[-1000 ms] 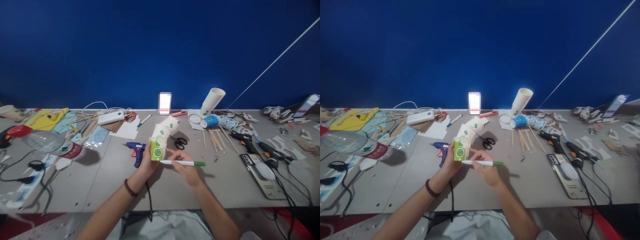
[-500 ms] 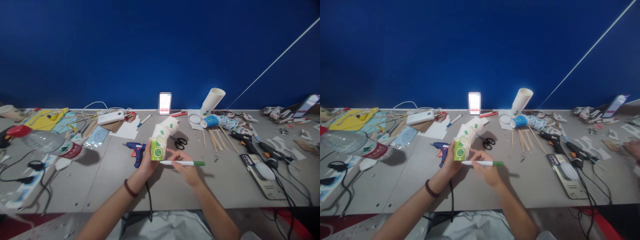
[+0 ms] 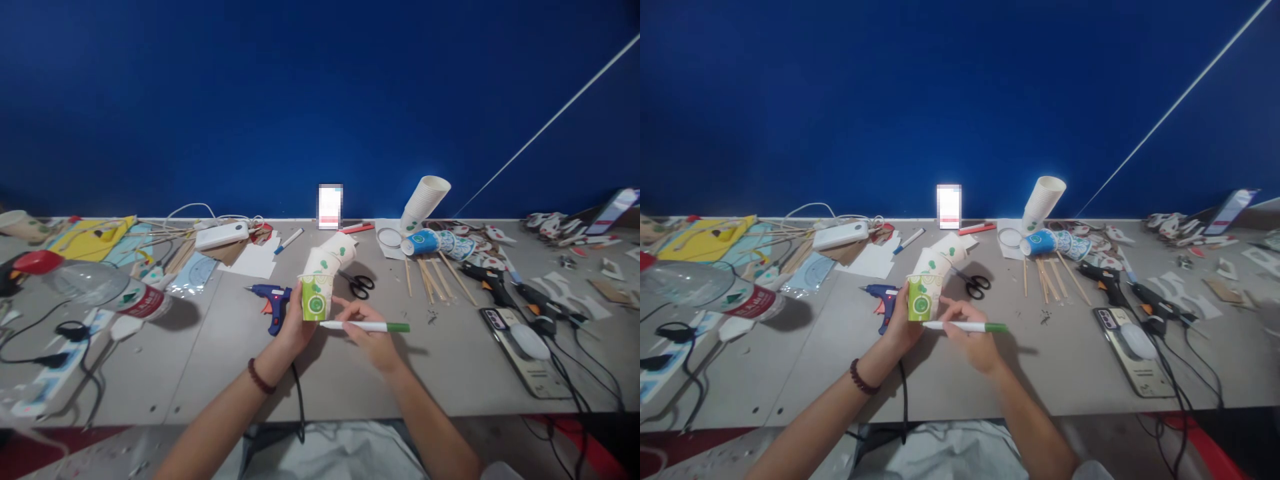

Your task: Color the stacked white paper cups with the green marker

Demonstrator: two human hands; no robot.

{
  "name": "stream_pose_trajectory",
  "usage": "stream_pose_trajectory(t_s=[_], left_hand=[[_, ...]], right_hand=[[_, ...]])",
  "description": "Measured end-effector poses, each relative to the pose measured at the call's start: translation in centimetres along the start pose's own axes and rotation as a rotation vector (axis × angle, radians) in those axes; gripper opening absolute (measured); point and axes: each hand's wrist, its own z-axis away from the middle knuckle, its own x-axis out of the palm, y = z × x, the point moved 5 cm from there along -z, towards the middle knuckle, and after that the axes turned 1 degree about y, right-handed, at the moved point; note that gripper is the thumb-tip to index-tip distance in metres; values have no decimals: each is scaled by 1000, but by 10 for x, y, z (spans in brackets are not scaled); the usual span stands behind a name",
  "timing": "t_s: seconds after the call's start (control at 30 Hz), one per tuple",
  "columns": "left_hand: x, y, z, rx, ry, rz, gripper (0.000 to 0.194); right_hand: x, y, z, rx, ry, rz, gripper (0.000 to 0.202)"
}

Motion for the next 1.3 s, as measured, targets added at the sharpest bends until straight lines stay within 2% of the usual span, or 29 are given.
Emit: stream_pose_trajectory(t_s=[0.2,0.87,1.3], left_hand=[[2,1,1,0,0,5,46],[-2,-2,-2,-13,4,11,47],[-1,1,0,-6,12,-2,46]], right_hand=[[-1,-1,0,-8,28,-4,12],[0,-2,0,-4,3,15,18],[2,-2,0,8,-1,15,12]])
